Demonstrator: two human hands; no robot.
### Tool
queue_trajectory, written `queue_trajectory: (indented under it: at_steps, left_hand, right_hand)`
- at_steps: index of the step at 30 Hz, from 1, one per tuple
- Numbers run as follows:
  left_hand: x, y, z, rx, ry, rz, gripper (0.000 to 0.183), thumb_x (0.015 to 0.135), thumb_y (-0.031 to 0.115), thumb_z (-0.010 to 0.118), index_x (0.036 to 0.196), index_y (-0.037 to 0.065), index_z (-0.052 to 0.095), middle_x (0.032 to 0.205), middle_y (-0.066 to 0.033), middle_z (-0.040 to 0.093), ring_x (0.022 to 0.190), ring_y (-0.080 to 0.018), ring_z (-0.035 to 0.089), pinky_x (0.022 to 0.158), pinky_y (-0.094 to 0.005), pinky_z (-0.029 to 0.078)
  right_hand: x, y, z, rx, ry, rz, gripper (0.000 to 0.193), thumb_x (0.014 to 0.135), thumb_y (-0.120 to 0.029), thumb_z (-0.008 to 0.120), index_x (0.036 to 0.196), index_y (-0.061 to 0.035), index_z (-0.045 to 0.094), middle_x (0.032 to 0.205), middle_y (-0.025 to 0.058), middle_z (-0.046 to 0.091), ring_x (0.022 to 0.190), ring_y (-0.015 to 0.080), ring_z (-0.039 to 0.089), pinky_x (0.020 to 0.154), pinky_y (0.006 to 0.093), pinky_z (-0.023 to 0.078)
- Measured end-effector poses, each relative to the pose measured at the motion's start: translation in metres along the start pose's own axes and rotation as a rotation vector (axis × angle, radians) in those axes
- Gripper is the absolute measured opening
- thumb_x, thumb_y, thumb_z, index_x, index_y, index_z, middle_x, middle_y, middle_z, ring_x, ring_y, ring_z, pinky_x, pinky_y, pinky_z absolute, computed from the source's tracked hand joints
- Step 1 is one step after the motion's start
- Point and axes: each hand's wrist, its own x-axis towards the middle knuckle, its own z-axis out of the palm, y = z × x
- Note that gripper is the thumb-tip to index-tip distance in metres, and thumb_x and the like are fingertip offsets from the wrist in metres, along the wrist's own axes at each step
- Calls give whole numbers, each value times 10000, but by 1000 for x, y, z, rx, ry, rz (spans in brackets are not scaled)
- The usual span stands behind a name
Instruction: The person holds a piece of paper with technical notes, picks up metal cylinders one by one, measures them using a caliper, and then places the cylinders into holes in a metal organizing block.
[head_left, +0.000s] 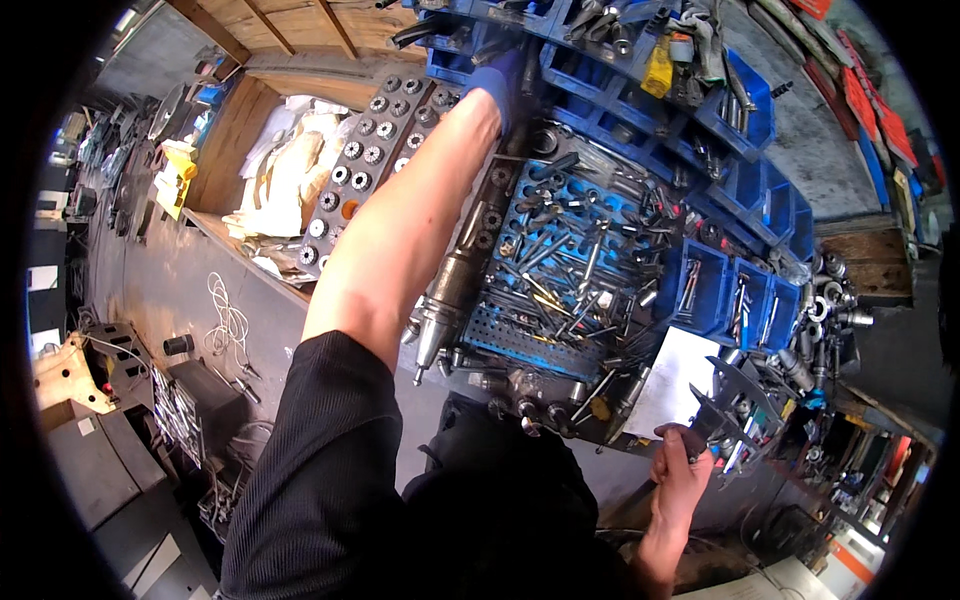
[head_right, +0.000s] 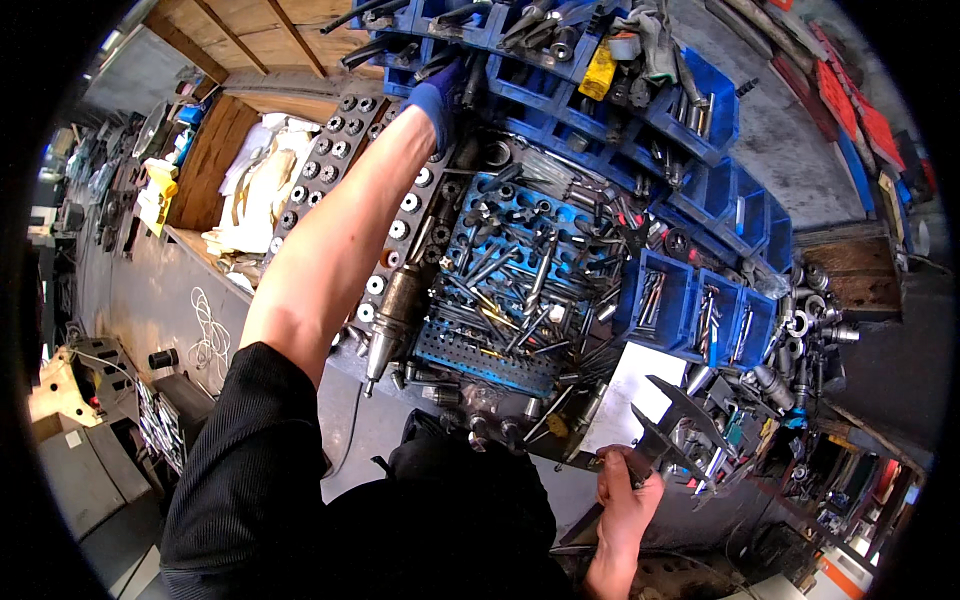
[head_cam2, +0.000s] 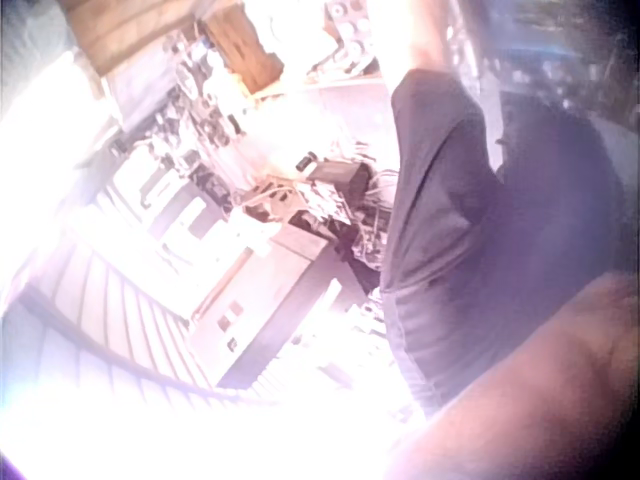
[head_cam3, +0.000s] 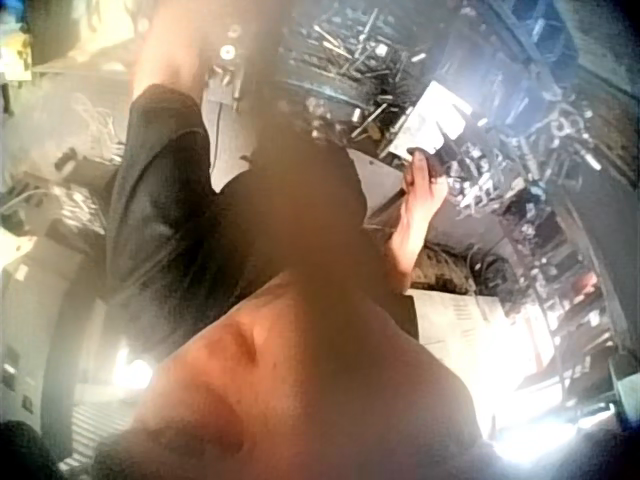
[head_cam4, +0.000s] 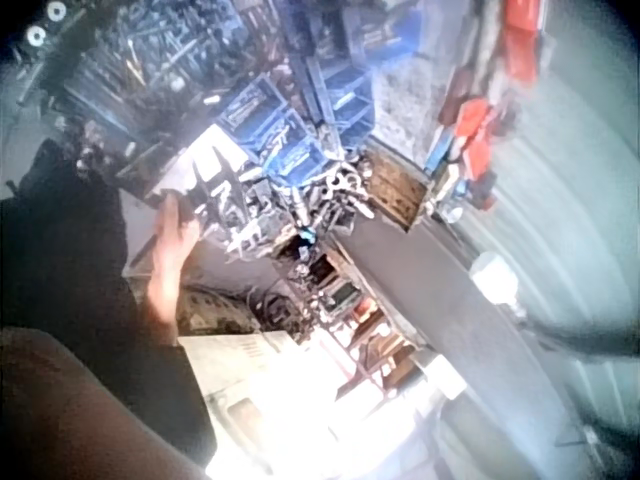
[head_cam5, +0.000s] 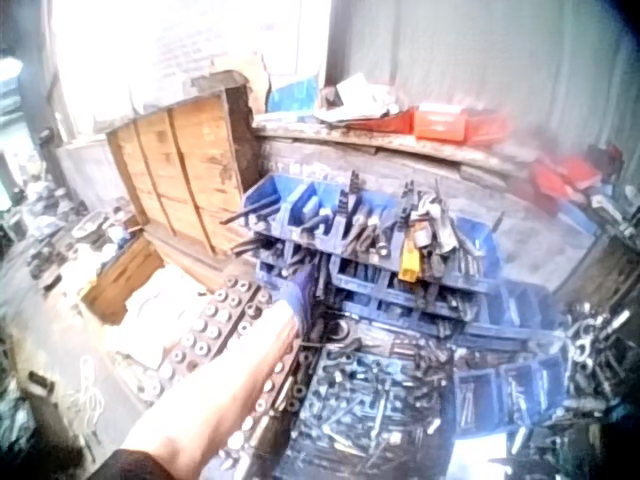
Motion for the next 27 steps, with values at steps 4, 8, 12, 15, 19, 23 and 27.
queue_trajectory:
  at_steps: [4,8,12,15,19,23,27]
  left_hand:
    - [17,-6,13,-451,85,-130,435,984,412,444,1287,151,614,1341,-108,584,1248,-271,503,1080,-376,355]
    - [18,7,20,-307,32,-88,342,974,345,470,1260,233,621,1324,-56,592,1266,-227,486,1107,-363,323]
    - [-6,-11,-10,-404,-62,-97,305,988,341,451,1213,253,636,1278,-34,621,1183,-214,532,1032,-342,367]
    - [1,-16,-18,-925,-61,-348,302,985,341,464,1189,218,650,1235,-57,646,1107,-238,590,945,-354,432]
    - [-10,-11,-14,-1072,-217,-373,306,982,340,482,1157,171,668,1177,-87,678,1006,-269,668,829,-370,520]
    - [-3,7,36,-1092,-510,-209,327,964,374,511,1082,136,701,1066,-92,709,896,-291,670,747,-391,524]
    - [-9,17,63,-2647,-225,-866,370,935,409,526,935,74,683,852,-88,679,710,-271,610,630,-401,480]
  right_hand:
    - [0,-3,-14,-2,-34,-23,166,948,-120,643,892,32,673,562,-30,461,452,41,345,426,228,216]
    - [10,5,-31,-34,-24,-14,178,966,-165,623,915,5,635,549,-44,407,442,40,320,419,219,213]
    - [15,8,-41,4,-51,-10,182,971,-177,620,924,-2,631,549,-46,398,450,38,324,420,222,210]
    - [18,10,-43,-11,-51,-43,189,975,-187,618,924,-6,632,553,-47,399,455,37,327,421,224,203]
    - [17,9,-44,39,-29,-47,182,953,-156,649,906,20,661,582,-23,480,468,40,372,424,219,235]
    - [15,11,-34,69,26,-29,182,956,-159,645,907,16,652,580,-28,468,468,35,367,422,214,231]
    - [6,8,-13,84,31,-15,191,961,-169,644,910,15,649,570,-33,450,462,33,355,419,210,225]
